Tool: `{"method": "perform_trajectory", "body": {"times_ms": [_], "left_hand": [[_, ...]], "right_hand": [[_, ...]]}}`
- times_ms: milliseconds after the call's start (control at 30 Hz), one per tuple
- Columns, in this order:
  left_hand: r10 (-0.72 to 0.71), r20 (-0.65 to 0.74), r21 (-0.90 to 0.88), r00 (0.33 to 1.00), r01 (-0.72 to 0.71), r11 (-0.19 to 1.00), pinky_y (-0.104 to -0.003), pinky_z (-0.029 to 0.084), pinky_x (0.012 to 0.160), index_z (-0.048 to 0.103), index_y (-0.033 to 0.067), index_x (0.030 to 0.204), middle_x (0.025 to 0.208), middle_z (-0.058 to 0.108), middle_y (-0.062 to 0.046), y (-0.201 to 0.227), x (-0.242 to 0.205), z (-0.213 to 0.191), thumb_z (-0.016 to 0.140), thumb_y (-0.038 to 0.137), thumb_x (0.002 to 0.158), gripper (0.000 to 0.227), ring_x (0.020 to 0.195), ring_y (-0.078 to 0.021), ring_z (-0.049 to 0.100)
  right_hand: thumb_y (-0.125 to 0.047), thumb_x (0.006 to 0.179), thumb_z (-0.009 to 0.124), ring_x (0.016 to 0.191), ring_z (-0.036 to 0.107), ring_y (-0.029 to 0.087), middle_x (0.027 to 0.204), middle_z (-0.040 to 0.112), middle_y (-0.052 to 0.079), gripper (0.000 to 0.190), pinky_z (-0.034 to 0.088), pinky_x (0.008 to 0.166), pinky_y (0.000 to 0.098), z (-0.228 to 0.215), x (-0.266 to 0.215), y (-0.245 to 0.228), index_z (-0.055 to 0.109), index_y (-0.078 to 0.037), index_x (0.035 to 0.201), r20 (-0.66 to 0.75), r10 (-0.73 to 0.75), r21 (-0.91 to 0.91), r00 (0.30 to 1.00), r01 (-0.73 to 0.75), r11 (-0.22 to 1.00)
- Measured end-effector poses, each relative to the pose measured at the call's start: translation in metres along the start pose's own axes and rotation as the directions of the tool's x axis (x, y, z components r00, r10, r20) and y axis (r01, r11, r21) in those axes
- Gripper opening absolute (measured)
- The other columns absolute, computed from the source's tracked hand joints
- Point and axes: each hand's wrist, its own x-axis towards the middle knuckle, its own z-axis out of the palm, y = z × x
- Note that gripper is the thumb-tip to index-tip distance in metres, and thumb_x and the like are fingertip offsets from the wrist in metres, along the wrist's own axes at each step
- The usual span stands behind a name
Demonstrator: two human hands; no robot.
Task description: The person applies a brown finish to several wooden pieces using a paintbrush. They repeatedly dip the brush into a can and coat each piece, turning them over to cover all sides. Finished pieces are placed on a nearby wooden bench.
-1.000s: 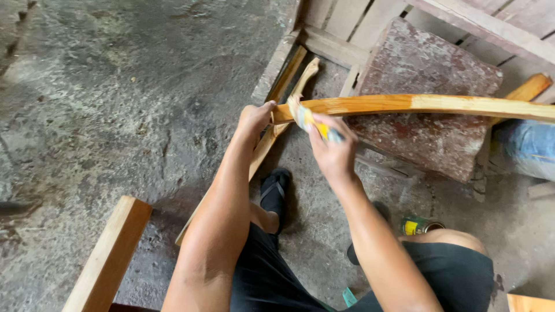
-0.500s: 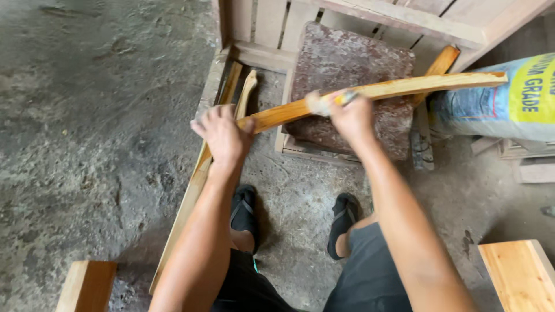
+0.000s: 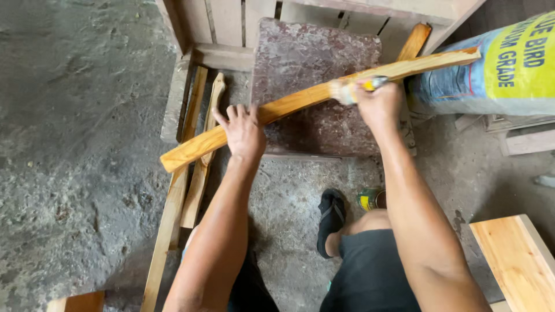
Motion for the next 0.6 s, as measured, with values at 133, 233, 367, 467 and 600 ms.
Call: {"method": "perform_trajectory", "body": {"times_ms": [133, 233, 367, 467, 600], "left_hand": [[0.029, 0.102, -0.014, 0.994, -0.028, 1.0, -0.071, 0.009, 0.12, 0.068, 0.0096, 0.116, 0.11, 0.065, -0.016, -0.003, -0.002, -0.015, 0.065, 0.016, 0.081, 0.036, 0.122, -0.0374, 0.052], [-0.024, 0.235, -0.144, 0.972, 0.06, 0.988, -0.069, 0.01, 0.121, 0.077, 0.0105, 0.098, 0.098, 0.07, -0.015, -0.009, -0.003, -0.031, 0.067, 0.034, 0.089, 0.027, 0.112, -0.0348, 0.059], [-0.084, 0.488, -0.293, 0.869, 0.254, 0.922, -0.063, 0.02, 0.119, 0.082, 0.0192, 0.095, 0.097, 0.076, -0.01, -0.027, 0.006, -0.033, 0.083, 0.04, 0.071, 0.032, 0.099, -0.0285, 0.069], [-0.067, 0.607, -0.268, 0.792, 0.283, 0.921, -0.06, 0.04, 0.108, 0.083, 0.0161, 0.096, 0.099, 0.078, -0.012, -0.042, 0.01, -0.024, 0.079, 0.043, 0.08, 0.032, 0.096, -0.0324, 0.073], [-0.066, 0.532, -0.331, 0.844, 0.279, 0.901, -0.063, 0.035, 0.11, 0.082, 0.0146, 0.097, 0.102, 0.077, -0.012, -0.051, 0.012, -0.016, 0.085, 0.039, 0.073, 0.034, 0.101, -0.0327, 0.071]], "right_hand": [[-0.001, 0.092, 0.08, 0.083, 0.073, 0.016, 0.092, 0.078, 0.011, 0.009, 0.058, 0.078, 0.0319, -0.032, -0.002, 0.031, 0.075, 0.003, 0.099, -0.288, -0.132, -0.068, 0.948, 0.117, 0.991], [-0.001, 0.097, 0.076, 0.085, 0.073, 0.016, 0.098, 0.08, 0.012, 0.009, 0.06, 0.079, 0.0318, -0.025, -0.016, 0.038, 0.076, 0.002, 0.105, -0.393, -0.091, 0.002, 0.915, 0.1, 0.995], [-0.009, 0.096, 0.072, 0.083, 0.075, 0.015, 0.1, 0.077, 0.012, 0.015, 0.063, 0.07, 0.0333, 0.002, -0.037, 0.023, 0.073, -0.003, 0.11, -0.152, 0.031, 0.079, 0.988, -0.019, 0.997], [-0.004, 0.091, 0.076, 0.086, 0.073, 0.021, 0.102, 0.077, 0.015, 0.013, 0.063, 0.074, 0.0356, 0.035, -0.059, -0.004, 0.074, -0.004, 0.104, 0.008, -0.125, 0.048, 0.992, 0.125, 0.991], [-0.003, 0.09, 0.077, 0.096, 0.073, 0.022, 0.104, 0.076, 0.016, 0.017, 0.063, 0.085, 0.0343, 0.069, -0.09, -0.025, 0.071, -0.006, 0.107, 0.181, -0.534, 0.159, 0.826, 0.511, 0.845]]}}
